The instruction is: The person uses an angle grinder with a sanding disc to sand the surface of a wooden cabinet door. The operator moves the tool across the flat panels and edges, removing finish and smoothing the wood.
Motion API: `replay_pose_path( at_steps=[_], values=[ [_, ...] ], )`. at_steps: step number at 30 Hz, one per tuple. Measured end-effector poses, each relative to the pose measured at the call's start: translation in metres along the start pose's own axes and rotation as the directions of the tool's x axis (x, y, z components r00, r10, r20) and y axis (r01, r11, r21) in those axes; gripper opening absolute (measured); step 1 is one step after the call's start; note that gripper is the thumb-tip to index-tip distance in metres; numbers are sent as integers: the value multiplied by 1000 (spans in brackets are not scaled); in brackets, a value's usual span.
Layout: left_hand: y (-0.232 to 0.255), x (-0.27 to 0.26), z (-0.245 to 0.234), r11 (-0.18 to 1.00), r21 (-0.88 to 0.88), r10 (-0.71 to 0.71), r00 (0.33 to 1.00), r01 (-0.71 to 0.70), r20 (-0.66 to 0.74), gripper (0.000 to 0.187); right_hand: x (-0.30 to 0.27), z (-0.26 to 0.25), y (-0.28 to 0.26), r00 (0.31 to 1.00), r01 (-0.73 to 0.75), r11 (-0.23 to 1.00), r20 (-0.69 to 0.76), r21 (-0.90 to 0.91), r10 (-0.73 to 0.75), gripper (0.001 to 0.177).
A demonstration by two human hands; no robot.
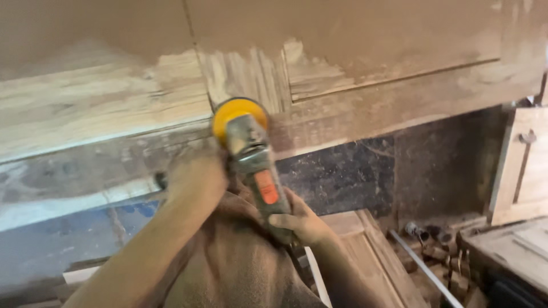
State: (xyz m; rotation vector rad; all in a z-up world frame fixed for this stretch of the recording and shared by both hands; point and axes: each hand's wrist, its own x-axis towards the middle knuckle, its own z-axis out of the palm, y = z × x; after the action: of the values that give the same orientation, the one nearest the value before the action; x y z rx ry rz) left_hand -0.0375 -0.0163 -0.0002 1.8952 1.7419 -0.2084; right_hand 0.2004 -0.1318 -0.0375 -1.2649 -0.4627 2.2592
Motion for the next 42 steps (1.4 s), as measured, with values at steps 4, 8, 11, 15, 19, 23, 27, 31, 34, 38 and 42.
replay_pose_path(
  at_steps=[4,8,11,15,19,23,27,31,34,38,42],
  values=[
    [-23,-3,-7,999,19,-49,997,50,-66,17,17,17,-15,999,-27,979,-43,-201,19,95],
    [-27,22,-21,999,25,-41,997,42,-64,19,30,29,-28,1000,0,1000,-7,-6,0,95],
    [-25,57,-37,993,112,17,999,-21,38,20,40,33,-38,998,17,997,-56,73,-12,92],
    [-21,101,-60,987,116,110,994,-109,-2,16,62,37,-58,993,98,977,-75,189,-85,81],
    [-22,141,-81,973,168,162,986,-155,-29,16,86,41,-86,985,129,974,-140,186,-104,76],
    [-33,169,-107,965,200,187,981,-172,-58,16,114,51,-118,985,138,977,-128,162,-117,74],
    [-51,196,-126,967,187,187,981,-173,-57,17,141,63,-145,982,138,981,-147,136,-118,72],
    [-70,216,-139,973,168,173,982,-159,-75,19,164,73,-163,980,162,980,-134,118,-146,69],
    [-79,226,-150,977,161,154,985,-140,-78,21,176,79,-173,985,166,977,-61,132,-159,66],
    [-81,225,-154,977,165,153,984,-137,-90,22,179,80,-174,986,127,986,-118,105,-114,66],
    [-75,207,-142,986,102,135,990,-132,-27,19,162,76,-153,987,122,985,-122,124,-107,65]
  ],
)
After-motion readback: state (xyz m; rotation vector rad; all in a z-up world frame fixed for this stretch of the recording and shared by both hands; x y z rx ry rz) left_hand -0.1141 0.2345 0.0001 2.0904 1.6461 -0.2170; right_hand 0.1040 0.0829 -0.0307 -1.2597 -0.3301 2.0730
